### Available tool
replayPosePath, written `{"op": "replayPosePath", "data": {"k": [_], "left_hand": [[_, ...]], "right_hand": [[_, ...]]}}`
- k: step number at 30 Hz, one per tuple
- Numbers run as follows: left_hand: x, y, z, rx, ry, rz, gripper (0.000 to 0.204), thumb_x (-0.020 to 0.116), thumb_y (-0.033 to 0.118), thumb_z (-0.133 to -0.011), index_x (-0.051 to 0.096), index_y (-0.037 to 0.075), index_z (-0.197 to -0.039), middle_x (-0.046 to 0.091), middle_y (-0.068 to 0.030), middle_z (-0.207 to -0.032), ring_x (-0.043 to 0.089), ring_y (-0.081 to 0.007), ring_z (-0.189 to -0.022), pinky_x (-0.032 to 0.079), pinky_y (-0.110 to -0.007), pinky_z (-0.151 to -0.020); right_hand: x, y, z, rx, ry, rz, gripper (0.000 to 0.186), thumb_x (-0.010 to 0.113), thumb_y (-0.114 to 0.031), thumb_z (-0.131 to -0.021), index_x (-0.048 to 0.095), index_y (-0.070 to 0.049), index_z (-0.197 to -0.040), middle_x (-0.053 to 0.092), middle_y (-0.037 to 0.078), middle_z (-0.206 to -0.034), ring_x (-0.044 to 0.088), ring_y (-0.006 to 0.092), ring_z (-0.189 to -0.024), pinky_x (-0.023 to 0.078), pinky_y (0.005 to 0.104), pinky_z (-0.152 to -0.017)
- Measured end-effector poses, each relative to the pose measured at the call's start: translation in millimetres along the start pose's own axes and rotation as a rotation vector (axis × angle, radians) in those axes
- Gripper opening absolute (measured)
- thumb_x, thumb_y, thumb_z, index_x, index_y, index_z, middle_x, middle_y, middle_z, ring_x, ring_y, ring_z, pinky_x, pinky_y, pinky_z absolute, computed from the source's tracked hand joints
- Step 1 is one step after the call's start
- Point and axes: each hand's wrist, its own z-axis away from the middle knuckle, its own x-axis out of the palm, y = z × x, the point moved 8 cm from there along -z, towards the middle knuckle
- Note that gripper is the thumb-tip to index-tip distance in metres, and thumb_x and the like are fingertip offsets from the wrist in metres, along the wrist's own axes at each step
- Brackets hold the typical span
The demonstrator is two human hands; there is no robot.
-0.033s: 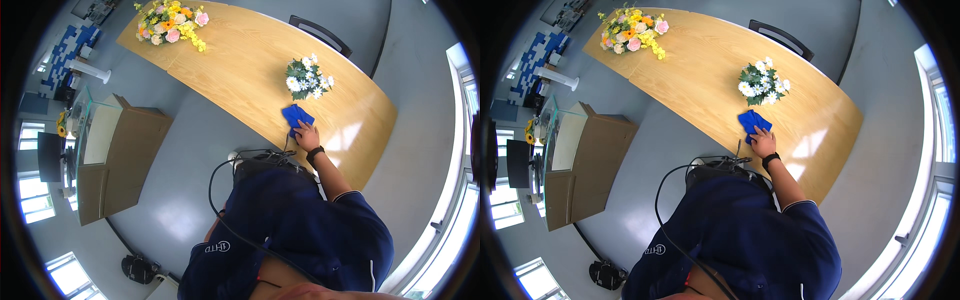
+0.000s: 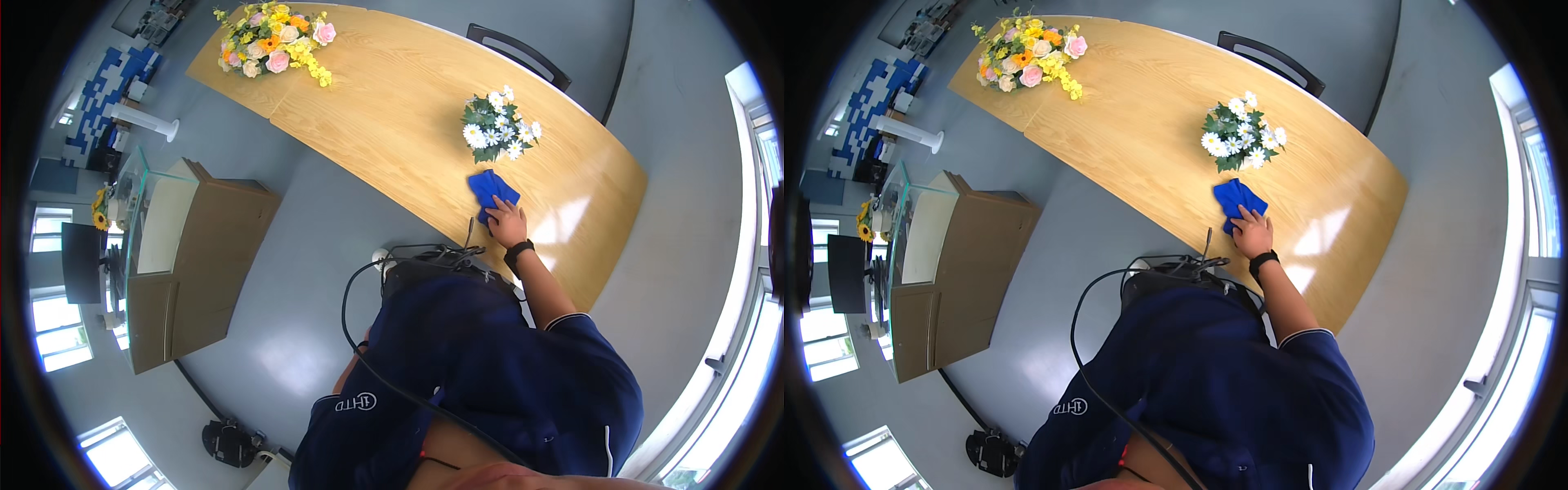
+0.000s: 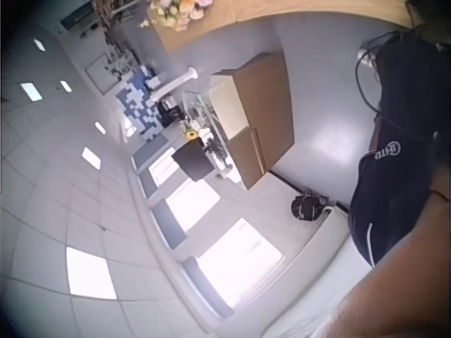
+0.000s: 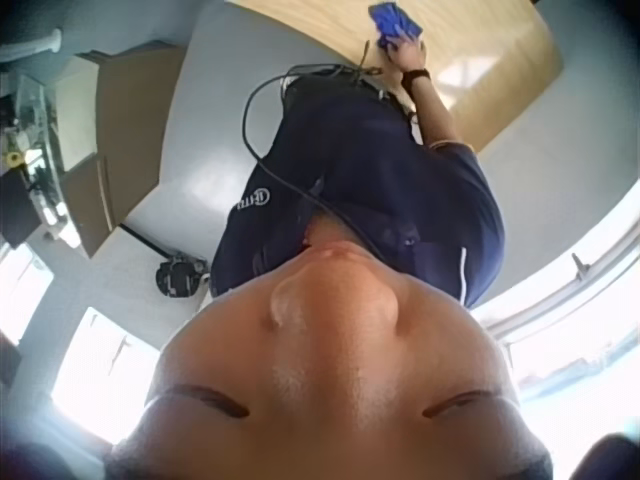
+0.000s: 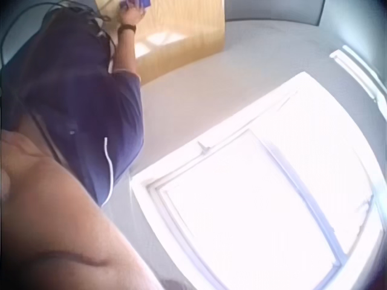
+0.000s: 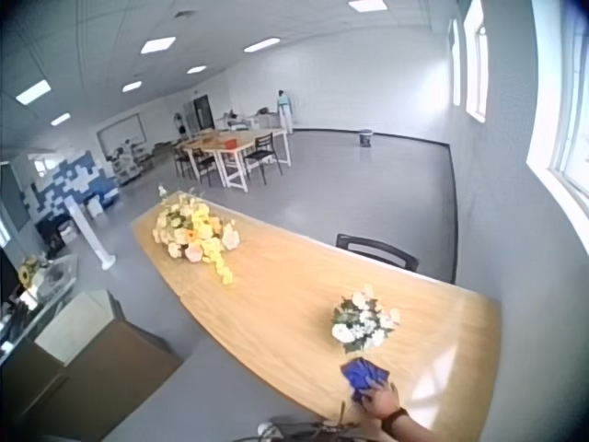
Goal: Wiping a wooden table with a blue cloth.
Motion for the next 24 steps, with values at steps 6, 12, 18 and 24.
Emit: {"op": "replayPosePath", "data": {"k": [6,12,18,24], "left_hand": [[-29.4,32.3,-35.2,0.119,-0.020,-0.171,0.025,0.044,0.023,-0.066,0.054,0.004,-0.077,0.053,-0.0159,-0.079,0.050,-0.0298,-0.075,0.039,-0.036,-0.067],[-75.2,82.7,-60.5,0.318,0.157,-0.184,0.024,0.044,0.022,-0.065,0.054,0.004,-0.075,0.053,-0.0157,-0.076,0.050,-0.0300,-0.073,0.039,-0.036,-0.065],[-110.2,163.8,-49.0,0.585,0.395,0.074,0.022,0.042,0.019,-0.068,0.049,0.003,-0.081,0.052,-0.0166,-0.076,0.050,-0.0300,-0.073,0.038,-0.036,-0.063],[-92.1,143.1,-31.3,0.496,0.254,0.089,0.033,0.040,0.028,-0.072,0.045,0.002,-0.090,0.049,-0.0182,-0.089,0.044,-0.0319,-0.087,0.034,-0.034,-0.073]], "right_hand": [[-49.6,119.4,77.7,0.455,0.261,-0.029,0.023,0.047,-0.018,-0.066,0.054,-0.017,-0.088,0.038,0.003,-0.110,0.039,0.0250,-0.096,0.030,0.0370,-0.081],[-68.0,195.7,200.5,0.992,0.375,-0.081,0.026,0.042,-0.019,-0.069,0.052,-0.010,-0.091,0.036,0.008,-0.112,0.040,0.0247,-0.096,0.033,0.0309,-0.079],[-46.1,232.2,216.0,0.994,0.414,-0.030,0.030,0.039,-0.018,-0.066,0.051,-0.007,-0.091,0.033,0.014,-0.112,0.038,0.0280,-0.097,0.031,0.0333,-0.080],[-57.2,171.5,134.7,0.990,0.269,0.051,0.034,0.040,-0.022,-0.064,0.051,-0.006,-0.091,0.033,0.016,-0.111,0.041,0.0339,-0.090,0.033,0.0377,-0.077]]}}
